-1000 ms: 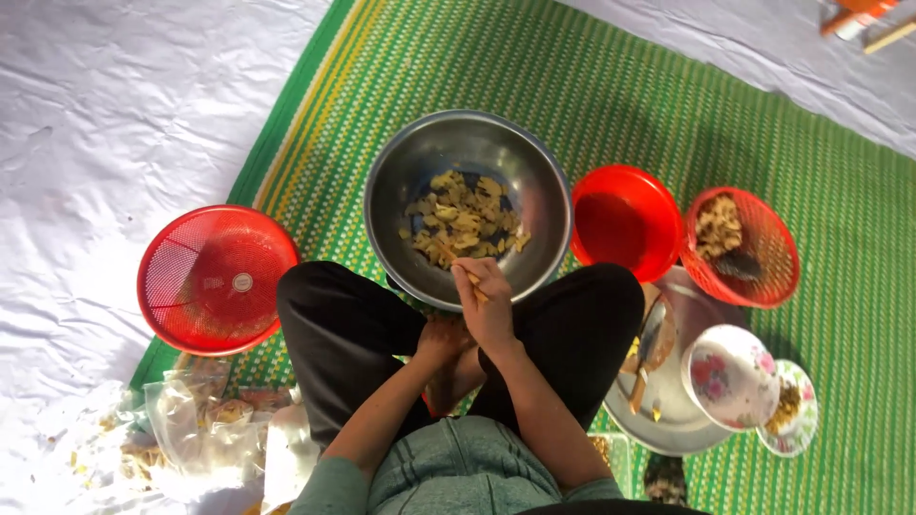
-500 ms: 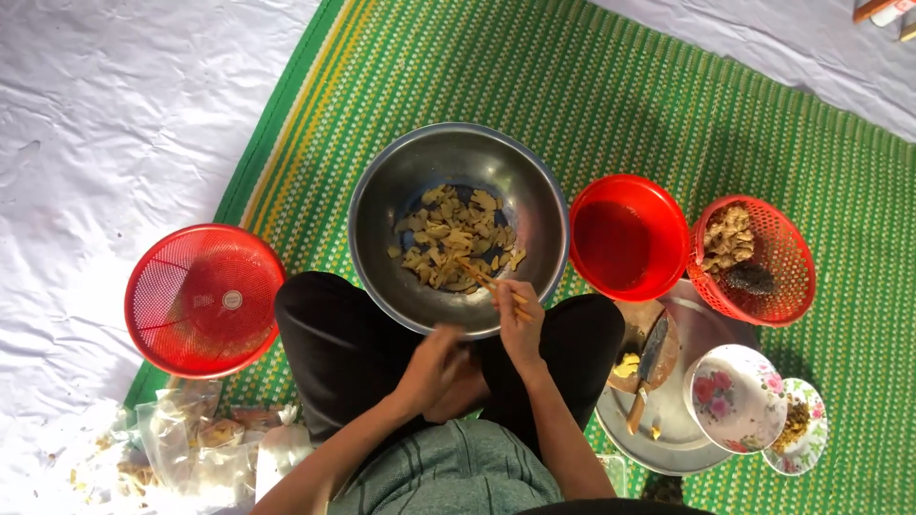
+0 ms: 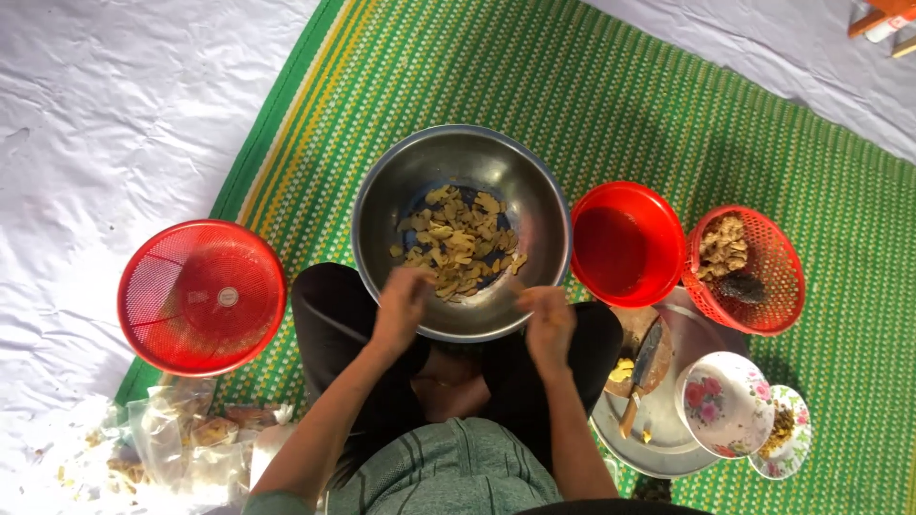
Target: A person sits on the floor and uses chopsticks to mix a large bowl of sliced ginger.
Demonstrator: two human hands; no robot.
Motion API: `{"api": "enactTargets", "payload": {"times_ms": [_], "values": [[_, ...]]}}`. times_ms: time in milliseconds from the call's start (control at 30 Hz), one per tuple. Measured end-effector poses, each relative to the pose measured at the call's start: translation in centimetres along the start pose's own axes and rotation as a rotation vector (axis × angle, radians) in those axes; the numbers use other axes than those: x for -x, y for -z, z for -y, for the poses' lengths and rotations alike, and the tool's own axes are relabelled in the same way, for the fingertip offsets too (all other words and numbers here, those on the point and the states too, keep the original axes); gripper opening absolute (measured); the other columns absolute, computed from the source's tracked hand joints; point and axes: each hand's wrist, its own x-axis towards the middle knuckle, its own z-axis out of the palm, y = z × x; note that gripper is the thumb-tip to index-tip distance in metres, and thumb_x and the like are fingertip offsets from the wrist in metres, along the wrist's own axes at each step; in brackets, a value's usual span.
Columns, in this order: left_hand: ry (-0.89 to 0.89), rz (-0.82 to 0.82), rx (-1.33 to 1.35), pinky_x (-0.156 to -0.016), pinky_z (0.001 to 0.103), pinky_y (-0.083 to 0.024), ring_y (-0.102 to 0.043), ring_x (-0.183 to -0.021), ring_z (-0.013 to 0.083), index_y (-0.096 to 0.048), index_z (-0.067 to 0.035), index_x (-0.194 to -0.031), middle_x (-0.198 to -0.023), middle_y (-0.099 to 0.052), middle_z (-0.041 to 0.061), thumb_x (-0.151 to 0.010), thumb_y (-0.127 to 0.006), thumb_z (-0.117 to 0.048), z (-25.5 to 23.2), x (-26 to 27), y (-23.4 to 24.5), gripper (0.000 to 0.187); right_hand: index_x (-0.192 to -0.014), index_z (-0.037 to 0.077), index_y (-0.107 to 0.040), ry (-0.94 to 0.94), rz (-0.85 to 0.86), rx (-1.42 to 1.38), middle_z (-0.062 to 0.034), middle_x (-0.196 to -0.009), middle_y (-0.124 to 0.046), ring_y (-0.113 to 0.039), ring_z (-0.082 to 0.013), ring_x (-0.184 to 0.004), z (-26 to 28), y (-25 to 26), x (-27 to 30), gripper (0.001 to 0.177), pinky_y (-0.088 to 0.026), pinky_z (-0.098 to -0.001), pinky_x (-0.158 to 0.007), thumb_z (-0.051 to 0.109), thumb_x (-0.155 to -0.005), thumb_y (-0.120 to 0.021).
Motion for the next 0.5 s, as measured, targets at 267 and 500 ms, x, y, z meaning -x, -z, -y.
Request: {"api": "enactTargets", "payload": {"times_ms": [267, 500], "values": [[0.405, -0.496, 0.040, -0.077, 0.037, -0.060, -0.077, -0.080, 0.0228, -0.067, -0.021, -0.098, -0.082, -0.076, -0.001, -0.095, -0.071, -0.007, 4.1, -3.1, -1.2, 0.015, -0.081, 0.013, -0.069, 0.154, -0.068, 0.256, -0.0019, -0.074, -0.060, -0.064, -0.0200, -0.077, -1.7, -2.5, -2.2, 0.036, -0.049, -0.0334, -0.079, 0.026, -0.111, -0.054], [0.268, -0.265, 0.165, -0.069, 0.038, -0.059, -0.075, -0.070, 0.0281, -0.066, -0.014, -0.094, -0.077, -0.075, 0.006, -0.099, -0.069, -0.010, 0.9, -1.0, -0.5, 0.006, -0.078, 0.009, -0.069, 0.129, 0.047, 0.214, -0.0049, -0.071, -0.067, -0.069, -0.0201, -0.070, 5.2, -1.8, 0.5, 0.032, -0.056, -0.0298, -0.072, 0.018, -0.107, -0.057]]}}
